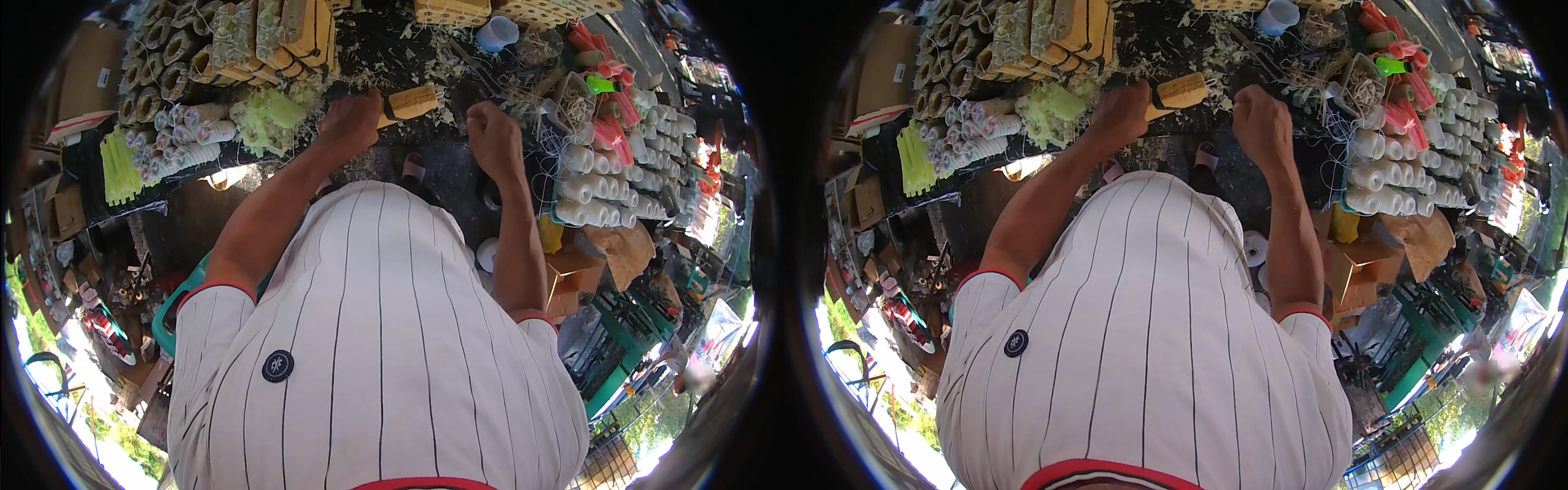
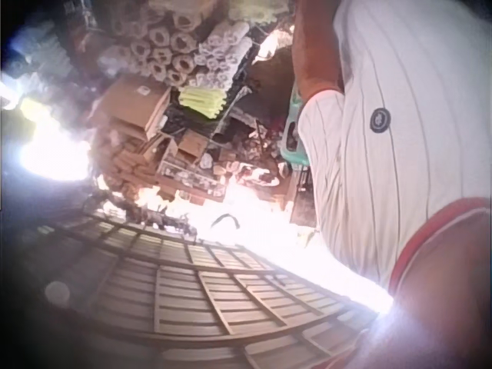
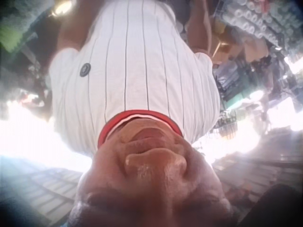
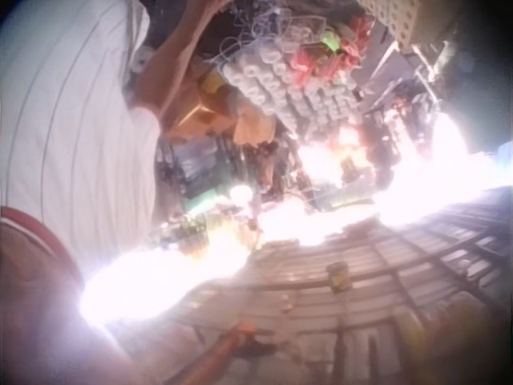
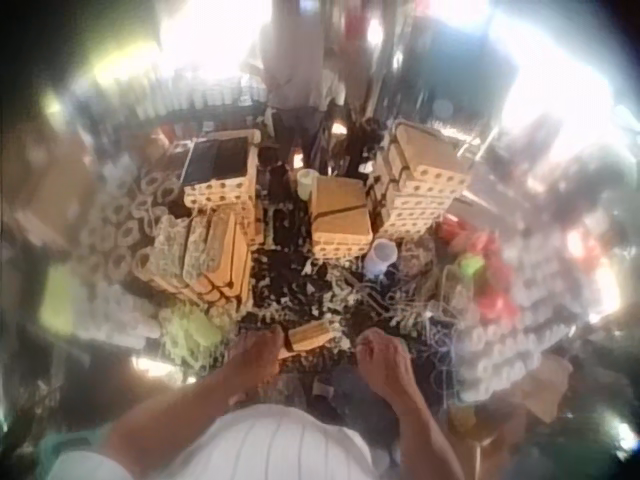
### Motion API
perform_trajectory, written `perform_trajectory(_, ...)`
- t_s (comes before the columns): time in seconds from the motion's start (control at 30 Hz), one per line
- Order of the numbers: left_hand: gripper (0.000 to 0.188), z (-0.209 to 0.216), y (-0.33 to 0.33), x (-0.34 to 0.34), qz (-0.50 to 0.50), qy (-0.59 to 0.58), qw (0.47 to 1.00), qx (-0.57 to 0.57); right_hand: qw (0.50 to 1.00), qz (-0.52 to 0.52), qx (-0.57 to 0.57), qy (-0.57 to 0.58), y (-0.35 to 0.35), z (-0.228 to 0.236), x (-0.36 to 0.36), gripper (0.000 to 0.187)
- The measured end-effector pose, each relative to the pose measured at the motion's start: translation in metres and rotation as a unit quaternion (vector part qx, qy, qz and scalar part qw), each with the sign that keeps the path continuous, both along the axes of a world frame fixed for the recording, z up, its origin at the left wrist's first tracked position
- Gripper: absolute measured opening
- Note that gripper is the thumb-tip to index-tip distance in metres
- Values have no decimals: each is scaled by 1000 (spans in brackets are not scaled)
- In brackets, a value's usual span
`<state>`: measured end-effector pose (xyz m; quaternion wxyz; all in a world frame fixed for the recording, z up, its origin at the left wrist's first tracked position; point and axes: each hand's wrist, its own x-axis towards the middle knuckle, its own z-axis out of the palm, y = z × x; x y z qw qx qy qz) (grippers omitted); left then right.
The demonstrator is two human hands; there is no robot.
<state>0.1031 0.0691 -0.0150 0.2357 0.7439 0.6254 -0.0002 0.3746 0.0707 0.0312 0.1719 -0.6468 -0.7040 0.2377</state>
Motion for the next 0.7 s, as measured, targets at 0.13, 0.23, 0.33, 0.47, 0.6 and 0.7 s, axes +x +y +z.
perform_trajectory(0.13, 33, 1, -3, -16, -19, 13, 999, 30, 980, -20, -67, 184, -40, -94, -17, 14)
perform_trajectory(0.23, 34, 2, -7, -28, 2, 24, 1000, -1, 959, -53, -59, 271, -61, -126, -50, 14)
perform_trajectory(0.33, 39, 3, -4, -37, 74, -67, 995, -13, 924, -106, -120, 346, -57, -144, -68, 18)
perform_trajectory(0.47, 51, 27, -23, -55, 232, -319, 904, -165, 856, -104, -81, 501, -39, -131, -64, 23)
perform_trajectory(0.6, 59, 49, -43, -56, 311, -497, 774, -241, 702, -86, -60, 704, -13, -87, -63, 29)
perform_trajectory(0.7, 69, 55, -47, -50, 313, -598, 685, -274, 633, -65, -72, 768, 0, -59, -62, 38)
